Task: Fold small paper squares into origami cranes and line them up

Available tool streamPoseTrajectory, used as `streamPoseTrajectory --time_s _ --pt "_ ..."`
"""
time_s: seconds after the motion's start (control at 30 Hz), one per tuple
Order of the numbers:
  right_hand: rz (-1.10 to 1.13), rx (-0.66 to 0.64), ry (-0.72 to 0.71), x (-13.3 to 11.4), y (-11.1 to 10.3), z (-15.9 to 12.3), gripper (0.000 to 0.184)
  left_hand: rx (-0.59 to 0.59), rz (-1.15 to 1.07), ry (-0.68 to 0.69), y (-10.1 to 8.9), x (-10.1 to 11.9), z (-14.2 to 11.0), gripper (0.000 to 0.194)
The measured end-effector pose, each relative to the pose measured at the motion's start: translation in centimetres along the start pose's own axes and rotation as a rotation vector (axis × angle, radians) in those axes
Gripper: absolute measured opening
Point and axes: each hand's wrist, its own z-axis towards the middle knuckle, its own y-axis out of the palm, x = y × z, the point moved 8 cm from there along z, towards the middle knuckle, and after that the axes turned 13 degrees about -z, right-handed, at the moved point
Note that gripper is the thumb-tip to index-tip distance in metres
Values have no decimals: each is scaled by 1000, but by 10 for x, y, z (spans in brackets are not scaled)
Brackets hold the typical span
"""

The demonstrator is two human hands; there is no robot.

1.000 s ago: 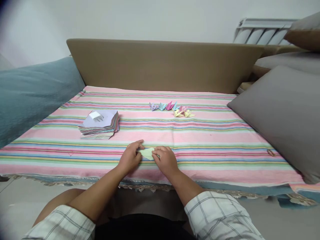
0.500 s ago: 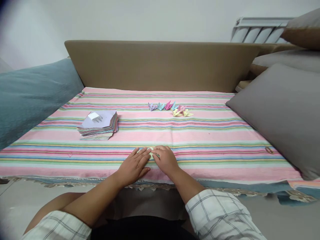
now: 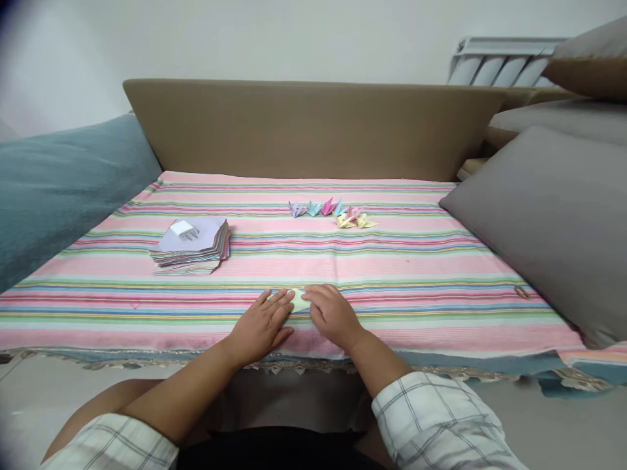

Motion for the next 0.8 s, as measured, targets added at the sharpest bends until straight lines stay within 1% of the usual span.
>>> streamPoseTrajectory --time_s 0.07,0.13,0.2,0.27,0.37,0.5,0.6,0.67,0.73,0.77,0.8 --pt "-135 4 -80 -8 -4 -6 27 0 5 2 1 0 0 39" --pt "-243 -12 -127 -15 -1 -10 31 2 7 7 1 0 0 40" --pt "-313 -27 -134 -19 3 -13 34 6 6 8 0 1 0 40" --pt "-358 -31 -119 -21 6 -13 34 6 5 2 0 1 0 40" --pt "-384 -20 -94 -20 6 -13 28 1 2 -4 0 1 0 38" --pt "-332 -13 -85 -10 -3 -13 21 2 -6 -6 -1 1 0 37" --pt "-303 -15 -86 1 -13 -14 21 -3 -6 -8 -1 0 1 38" --pt "-323 15 -57 5 -19 -15 24 -5 -2 -9 0 0 1 38" --pt "-353 44 -47 0 -20 -16 25 0 2 -8 0 0 1 38" --pt "-361 35 -71 -7 -16 -16 28 4 4 -6 -1 0 1 38" --pt "-367 6 -112 -16 -9 -16 38 7 3 -4 -1 1 1 39"
